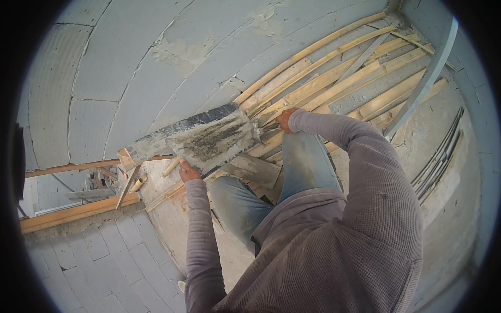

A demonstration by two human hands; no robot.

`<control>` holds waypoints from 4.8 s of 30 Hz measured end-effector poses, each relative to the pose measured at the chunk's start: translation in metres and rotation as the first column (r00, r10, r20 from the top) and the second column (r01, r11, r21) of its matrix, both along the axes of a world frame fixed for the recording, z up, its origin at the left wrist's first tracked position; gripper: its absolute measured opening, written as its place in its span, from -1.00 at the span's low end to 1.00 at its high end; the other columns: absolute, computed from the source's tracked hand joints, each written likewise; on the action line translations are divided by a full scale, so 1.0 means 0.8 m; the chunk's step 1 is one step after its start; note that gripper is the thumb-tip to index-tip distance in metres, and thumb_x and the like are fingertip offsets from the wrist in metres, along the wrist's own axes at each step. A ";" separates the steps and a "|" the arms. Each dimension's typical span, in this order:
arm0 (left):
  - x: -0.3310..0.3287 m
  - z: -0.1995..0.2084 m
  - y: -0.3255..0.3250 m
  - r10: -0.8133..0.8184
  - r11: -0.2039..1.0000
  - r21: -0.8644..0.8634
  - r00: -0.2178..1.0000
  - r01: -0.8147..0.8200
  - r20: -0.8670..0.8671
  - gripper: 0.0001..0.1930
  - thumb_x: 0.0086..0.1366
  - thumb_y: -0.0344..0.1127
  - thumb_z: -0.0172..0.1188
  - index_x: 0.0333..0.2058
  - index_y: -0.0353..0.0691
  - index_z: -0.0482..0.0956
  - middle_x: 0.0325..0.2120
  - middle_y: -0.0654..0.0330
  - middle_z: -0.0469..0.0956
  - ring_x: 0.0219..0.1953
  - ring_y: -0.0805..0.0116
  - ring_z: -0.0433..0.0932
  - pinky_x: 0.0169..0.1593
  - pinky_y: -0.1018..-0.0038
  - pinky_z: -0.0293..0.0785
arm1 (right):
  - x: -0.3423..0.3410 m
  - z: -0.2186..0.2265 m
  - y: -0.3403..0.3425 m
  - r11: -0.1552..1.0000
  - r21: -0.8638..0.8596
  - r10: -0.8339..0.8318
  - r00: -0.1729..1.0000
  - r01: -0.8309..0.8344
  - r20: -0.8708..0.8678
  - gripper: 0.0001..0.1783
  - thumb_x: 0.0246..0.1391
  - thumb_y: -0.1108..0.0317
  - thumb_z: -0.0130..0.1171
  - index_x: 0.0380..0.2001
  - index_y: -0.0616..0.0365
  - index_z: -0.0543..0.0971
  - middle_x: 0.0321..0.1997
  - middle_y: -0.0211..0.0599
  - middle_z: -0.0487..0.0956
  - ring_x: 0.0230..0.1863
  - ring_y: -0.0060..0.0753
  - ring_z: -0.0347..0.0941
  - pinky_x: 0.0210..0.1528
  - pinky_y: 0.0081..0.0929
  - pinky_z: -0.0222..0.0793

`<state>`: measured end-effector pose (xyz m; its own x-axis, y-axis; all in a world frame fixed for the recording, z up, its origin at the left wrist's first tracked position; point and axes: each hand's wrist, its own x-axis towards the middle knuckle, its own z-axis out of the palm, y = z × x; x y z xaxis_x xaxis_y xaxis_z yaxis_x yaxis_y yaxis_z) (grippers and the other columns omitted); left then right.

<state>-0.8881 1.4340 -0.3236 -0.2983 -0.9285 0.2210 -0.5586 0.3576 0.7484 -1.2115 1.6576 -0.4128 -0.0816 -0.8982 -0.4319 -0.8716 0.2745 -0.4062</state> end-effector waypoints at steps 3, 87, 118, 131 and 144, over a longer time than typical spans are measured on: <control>-0.010 0.009 0.009 0.025 0.997 -0.075 0.999 -0.028 -0.033 -0.38 0.46 0.03 -0.19 -0.61 -0.45 0.36 -0.78 0.23 0.25 -0.65 0.35 0.18 -0.53 0.29 0.15 | 0.007 0.015 -0.009 0.980 0.197 0.036 0.994 -0.015 -0.104 -0.59 0.20 0.12 0.03 0.04 0.09 0.46 0.00 -0.06 0.55 0.09 0.02 0.45 0.13 -0.06 0.33; 0.037 -0.005 0.070 0.424 0.857 0.356 0.902 -0.372 -0.079 -0.38 0.23 0.05 0.15 -0.11 -0.57 0.50 -0.12 -0.33 0.51 0.04 -0.20 0.45 0.11 0.21 0.33 | 0.138 -0.036 0.021 0.852 -0.392 -0.272 0.934 0.346 0.232 -0.68 0.09 0.20 0.15 -0.29 0.29 0.58 -0.57 -0.03 0.54 -0.57 -0.01 0.46 -0.44 -0.19 0.35; 0.196 0.066 0.296 0.669 0.741 0.640 0.304 -0.201 -0.679 -0.65 0.36 -0.09 0.10 -0.22 -0.34 0.44 -0.53 0.38 0.36 -0.49 0.62 0.26 -0.38 0.56 0.24 | 0.343 0.145 -0.045 0.709 0.674 -0.625 -0.258 0.207 0.737 -0.63 0.17 -0.03 0.15 -0.28 0.07 0.44 -0.42 -0.42 0.54 -0.77 -0.66 0.25 -0.74 -0.63 0.24; 0.345 -0.173 0.383 0.795 0.482 0.532 0.603 -0.696 0.068 -0.85 0.12 -0.30 0.32 -0.42 -0.25 0.60 -0.54 0.20 0.64 -0.50 0.43 0.60 -0.34 0.46 0.52 | 0.290 0.161 0.030 0.410 0.797 -0.762 -0.314 0.443 0.566 -0.79 0.16 0.29 0.18 -0.48 -0.07 0.36 -0.81 -0.66 0.22 -0.79 -0.71 0.23 -0.72 -0.72 0.24; 0.370 -0.318 0.382 0.502 0.130 0.385 0.395 -0.914 0.769 -0.52 0.09 -0.12 0.31 -0.06 -0.20 0.44 0.02 0.08 0.37 0.11 0.16 0.35 0.10 0.21 0.34 | 0.267 0.119 0.037 0.428 0.781 -0.762 -0.283 0.456 0.583 -0.75 0.09 0.28 0.27 -0.48 -0.15 0.36 -0.81 -0.68 0.23 -0.79 -0.73 0.20 -0.75 -0.73 0.18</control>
